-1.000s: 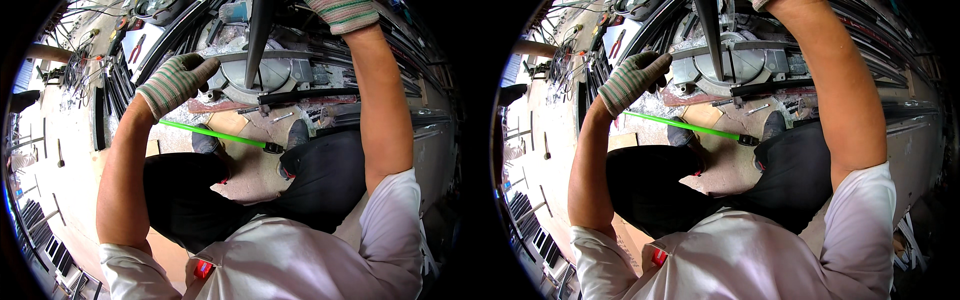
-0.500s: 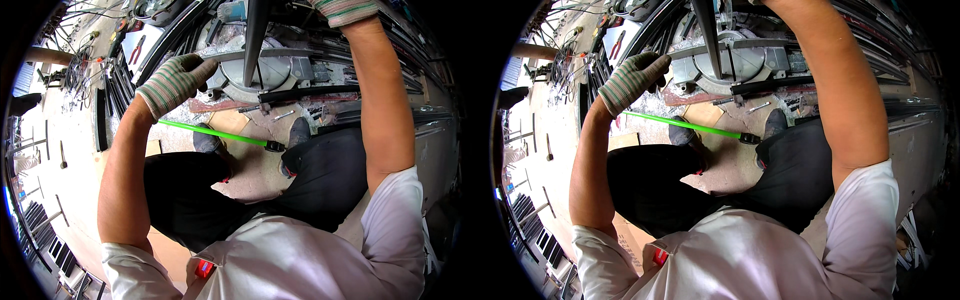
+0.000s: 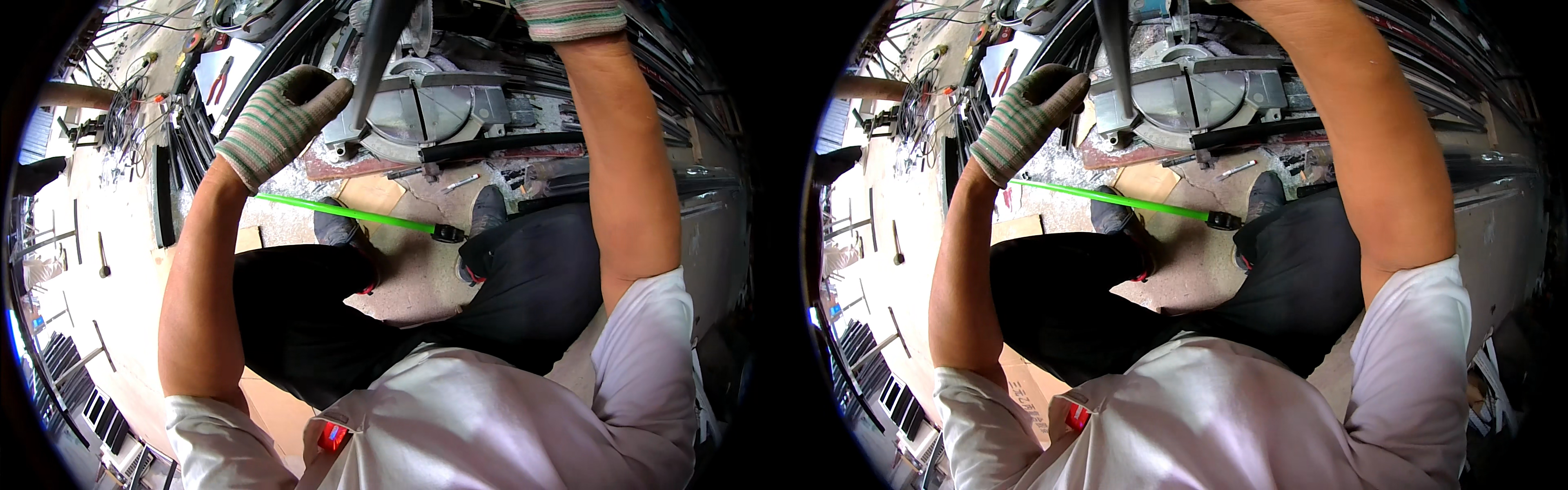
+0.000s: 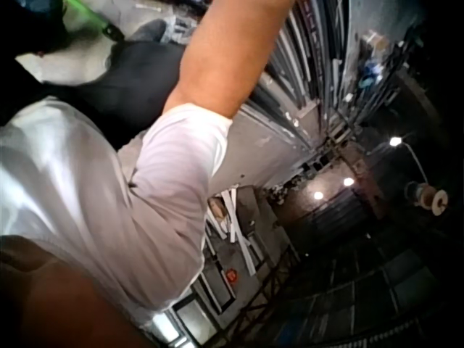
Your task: The person measures a black metal profile with a tape measure, marks a cut line with a marker, and uses a miter saw to cut the profile. The person repeats the process for another profile, handling each piece individually and placing cut pieces aside.
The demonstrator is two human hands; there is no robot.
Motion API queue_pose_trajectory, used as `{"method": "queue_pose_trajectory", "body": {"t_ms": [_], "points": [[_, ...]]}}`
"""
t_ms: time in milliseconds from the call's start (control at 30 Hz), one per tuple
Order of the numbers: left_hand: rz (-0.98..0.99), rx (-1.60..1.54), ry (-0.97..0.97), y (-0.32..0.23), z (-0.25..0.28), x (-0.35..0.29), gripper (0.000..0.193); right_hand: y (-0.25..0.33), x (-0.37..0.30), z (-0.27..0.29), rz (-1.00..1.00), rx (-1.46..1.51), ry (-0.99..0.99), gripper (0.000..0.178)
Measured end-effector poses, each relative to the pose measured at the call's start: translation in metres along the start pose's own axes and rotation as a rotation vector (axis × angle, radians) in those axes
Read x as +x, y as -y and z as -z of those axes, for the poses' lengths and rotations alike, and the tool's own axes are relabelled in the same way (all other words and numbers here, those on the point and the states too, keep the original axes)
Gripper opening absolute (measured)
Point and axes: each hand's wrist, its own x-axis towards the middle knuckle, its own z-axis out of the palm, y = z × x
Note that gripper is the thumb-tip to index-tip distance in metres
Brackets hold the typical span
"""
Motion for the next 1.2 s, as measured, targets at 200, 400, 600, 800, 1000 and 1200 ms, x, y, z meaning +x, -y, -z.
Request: {"method": "queue_pose_trajectory", "body": {"t_ms": [200,400,600,800,1000,1200], "points": [[-0.148,0.005,-0.199,0.0,0.0,0.007,0.067,-0.001,-0.003,-0.004,-0.046,0.153,0.005,0.039],[-0.257,0.133,-0.252,0.003,-0.003,0.007,0.067,0.007,-0.009,-0.009,-0.112,0.324,-0.022,0.038],[-0.154,0.053,-0.194,-0.001,-0.003,0.0,0.043,0.021,-0.022,-0.012,-0.193,0.604,-0.067,0.036],[-0.045,0.152,-0.068,-0.001,0.005,-0.008,0.028,0.0,-0.029,-0.012,0.271,-0.147,0.009,0.025],[-0.047,0.064,-0.077,0.013,0.007,-0.004,0.028,0.004,-0.045,-0.036,-0.206,0.573,-0.078,0.034],[-0.024,0.045,-0.042,0.013,0.012,-0.006,0.043,0.001,-0.051,-0.025,-0.218,0.562,-0.043,0.027]]}}
